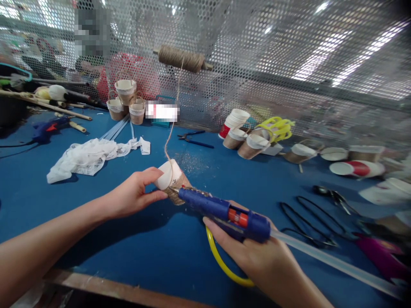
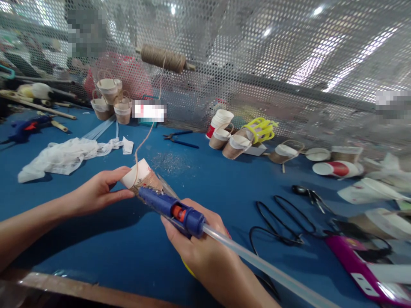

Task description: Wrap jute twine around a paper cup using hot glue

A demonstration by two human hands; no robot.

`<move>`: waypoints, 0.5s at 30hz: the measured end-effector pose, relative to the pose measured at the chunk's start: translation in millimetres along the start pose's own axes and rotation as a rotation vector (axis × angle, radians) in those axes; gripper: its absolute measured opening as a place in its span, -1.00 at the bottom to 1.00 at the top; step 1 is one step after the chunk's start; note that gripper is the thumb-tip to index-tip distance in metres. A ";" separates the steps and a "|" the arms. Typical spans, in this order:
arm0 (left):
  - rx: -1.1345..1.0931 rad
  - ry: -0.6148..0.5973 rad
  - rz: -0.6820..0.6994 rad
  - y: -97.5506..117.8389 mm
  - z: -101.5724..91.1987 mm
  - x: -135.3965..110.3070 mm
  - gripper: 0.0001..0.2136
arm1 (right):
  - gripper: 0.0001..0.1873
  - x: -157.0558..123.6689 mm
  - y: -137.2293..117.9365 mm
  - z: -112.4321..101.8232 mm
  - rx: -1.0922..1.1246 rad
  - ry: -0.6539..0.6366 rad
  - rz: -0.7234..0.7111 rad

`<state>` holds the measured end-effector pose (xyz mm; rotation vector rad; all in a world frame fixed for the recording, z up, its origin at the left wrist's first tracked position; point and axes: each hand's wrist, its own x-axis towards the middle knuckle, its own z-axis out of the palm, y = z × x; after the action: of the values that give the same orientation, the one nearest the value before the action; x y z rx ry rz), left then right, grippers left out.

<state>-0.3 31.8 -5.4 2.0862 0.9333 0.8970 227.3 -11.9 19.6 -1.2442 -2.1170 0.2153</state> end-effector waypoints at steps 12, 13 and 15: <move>-0.028 -0.027 0.015 -3.0 -1.7 -2.8 -0.86 | -0.69 -11.1 34.7 10.2 -0.097 0.181 -0.073; -0.042 -0.026 0.016 -3.0 -1.6 -2.8 -0.86 | -0.68 -12.4 39.3 9.2 -0.111 0.167 -0.132; -0.056 -0.023 0.023 -3.1 -1.4 -2.5 -0.86 | -0.68 -12.5 45.4 5.4 -0.094 0.092 -0.209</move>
<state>-3.7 31.8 -7.9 2.0593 0.8643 0.8993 260.7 3.0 -10.7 -1.0544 -2.1784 -0.0330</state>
